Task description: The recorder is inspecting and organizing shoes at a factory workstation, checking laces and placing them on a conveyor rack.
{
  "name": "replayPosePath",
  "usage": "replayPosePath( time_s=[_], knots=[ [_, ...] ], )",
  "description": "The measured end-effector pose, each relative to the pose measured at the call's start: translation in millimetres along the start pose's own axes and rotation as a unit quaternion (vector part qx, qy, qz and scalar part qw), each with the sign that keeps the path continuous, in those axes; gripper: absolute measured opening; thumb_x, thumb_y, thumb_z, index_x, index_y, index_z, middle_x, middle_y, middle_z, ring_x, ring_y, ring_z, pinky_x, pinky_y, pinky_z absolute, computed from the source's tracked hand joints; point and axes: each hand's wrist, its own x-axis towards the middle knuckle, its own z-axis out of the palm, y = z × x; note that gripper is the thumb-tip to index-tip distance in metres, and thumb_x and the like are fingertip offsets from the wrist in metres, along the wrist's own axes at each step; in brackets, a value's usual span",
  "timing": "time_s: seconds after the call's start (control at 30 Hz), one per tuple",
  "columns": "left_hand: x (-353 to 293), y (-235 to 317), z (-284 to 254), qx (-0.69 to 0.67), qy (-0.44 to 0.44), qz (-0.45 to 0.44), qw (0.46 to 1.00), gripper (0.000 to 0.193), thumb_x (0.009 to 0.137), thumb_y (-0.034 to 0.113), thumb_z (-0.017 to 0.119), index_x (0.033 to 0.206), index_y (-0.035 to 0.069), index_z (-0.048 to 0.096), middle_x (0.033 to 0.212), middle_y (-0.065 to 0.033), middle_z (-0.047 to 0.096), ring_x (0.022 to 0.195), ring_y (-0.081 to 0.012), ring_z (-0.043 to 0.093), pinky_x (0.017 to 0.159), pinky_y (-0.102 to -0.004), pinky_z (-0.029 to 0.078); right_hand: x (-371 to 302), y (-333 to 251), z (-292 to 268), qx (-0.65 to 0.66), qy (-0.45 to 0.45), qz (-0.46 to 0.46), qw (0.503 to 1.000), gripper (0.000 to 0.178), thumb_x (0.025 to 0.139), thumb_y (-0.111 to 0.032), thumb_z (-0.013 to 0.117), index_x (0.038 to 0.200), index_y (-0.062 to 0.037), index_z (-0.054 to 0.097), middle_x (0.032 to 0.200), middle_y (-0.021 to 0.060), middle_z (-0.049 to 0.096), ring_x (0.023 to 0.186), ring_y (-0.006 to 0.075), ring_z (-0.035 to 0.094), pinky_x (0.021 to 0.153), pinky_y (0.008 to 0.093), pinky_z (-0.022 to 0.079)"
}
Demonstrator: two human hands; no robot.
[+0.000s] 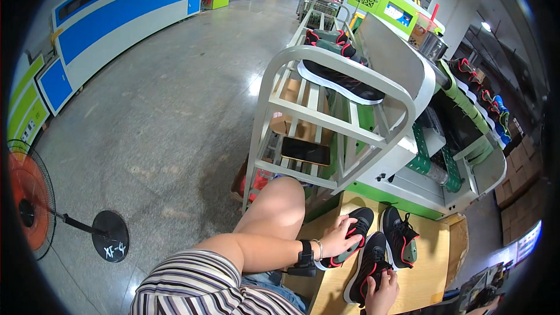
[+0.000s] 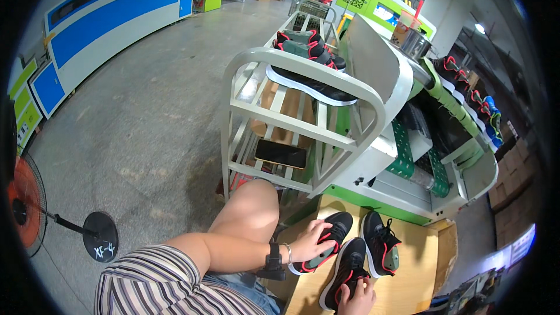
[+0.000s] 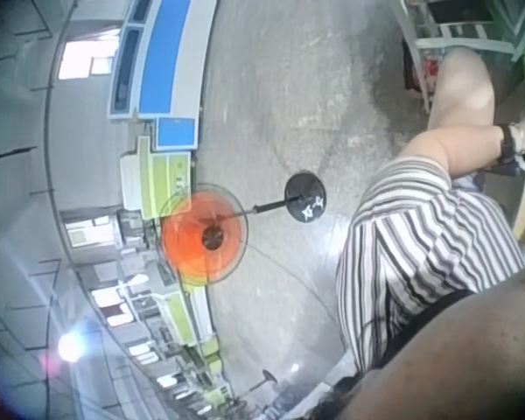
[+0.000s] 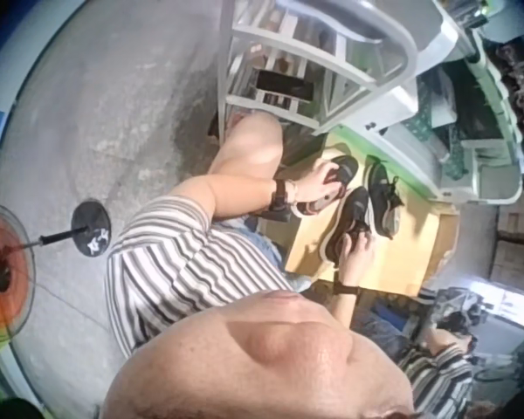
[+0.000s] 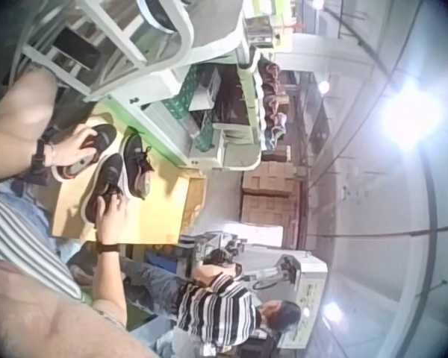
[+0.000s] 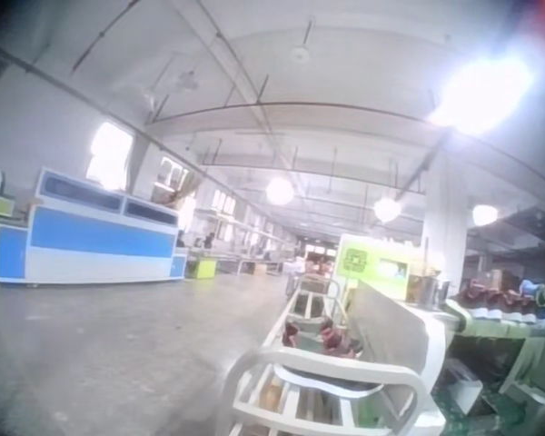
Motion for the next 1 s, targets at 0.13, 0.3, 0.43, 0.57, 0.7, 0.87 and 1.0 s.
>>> replayPosePath(
  time_s=[0.13,0.3,0.43,0.57,0.7,0.87,1.0],
  knots=[
    [-9,6,2,0.086,-0.043,0.009,0.995,0.079,0.087,0.048,0.073,0.15,0.019,0.037,0.158,-0.0203,0.027,0.144,-0.044,0.036,0.115,-0.0571,0.031,7,-1,30,-0.047,0.06,0.015,0.997,0.049,0.085,-0.018,0.076,0.127,0.0019,0.061,0.129,0.0216,0.057,0.12,0.0414,0.053,0.099,0.0459,0.044],
    [-23,22,-10,0.097,-0.098,0.003,0.99,0.095,0.081,0.039,0.077,0.158,0.023,0.023,0.163,-0.0207,0.018,0.149,-0.0456,0.026,0.114,-0.0671,0.025,-23,12,22,0.173,0.027,0.027,0.984,0.067,0.092,-0.031,0.074,0.145,0.0007,0.048,0.148,0.0234,0.048,0.141,0.0436,0.04,0.118,0.0504,0.033],
    [-27,20,-7,0.115,-0.09,0.083,0.986,0.104,0.076,0.019,0.078,0.161,0.016,0.019,0.162,-0.0268,0.021,0.152,-0.0448,0.02,0.121,-0.0565,0.022,-57,-14,45,0.306,0.198,0.168,0.916,0.056,0.083,0.003,0.072,0.136,-0.0009,0.058,0.139,0.021,0.054,0.129,0.0354,0.053,0.108,0.0386,0.043],
    [-17,-2,-7,0.083,-0.056,0.149,0.984,0.099,0.075,0.008,0.073,0.16,0.009,0.022,0.158,-0.032,0.025,0.148,-0.0476,0.025,0.122,-0.0496,0.024,-40,-21,93,0.48,0.245,0.274,0.796,0.07,0.09,-0.008,0.076,0.151,0.0007,0.041,0.147,0.0167,0.049,0.132,0.0238,0.05,0.113,0.0365,0.039],
    [-20,12,-7,0.038,-0.056,0.135,0.988,0.092,0.076,0.004,0.068,0.157,0.008,0.025,0.156,-0.0311,0.026,0.147,-0.0478,0.027,0.121,-0.0489,0.028,-37,-8,100,0.559,0.259,0.289,0.733,0.054,0.091,-0.007,0.076,0.138,0.0059,0.054,0.13,0.0131,0.062,0.117,0.0187,0.059,0.104,0.0305,0.045],
    [1,55,-37,-0.282,-0.114,-0.083,0.949,0.084,0.077,-0.003,0.067,0.154,0.005,0.033,0.138,-0.0151,0.052,0.125,-0.027,0.055,0.107,-0.036,0.044,-29,3,53,0.653,0.302,0.35,0.599,0.05,0.091,-0.005,0.074,0.135,0.0091,0.055,0.125,0.0118,0.064,0.11,0.0186,0.062,0.101,0.0309,0.048],
    [22,131,-70,-0.468,-0.165,-0.109,0.861,0.082,0.078,-0.011,0.063,0.153,0.003,0.033,0.13,-0.0115,0.059,0.111,-0.0201,0.064,0.096,-0.0331,0.052,18,39,-10,0.671,0.342,0.25,0.609,0.045,0.094,-0.005,0.069,0.135,0.0071,0.055,0.124,0.0123,0.066,0.11,0.0196,0.065,0.099,0.032,0.05]
  ],
)
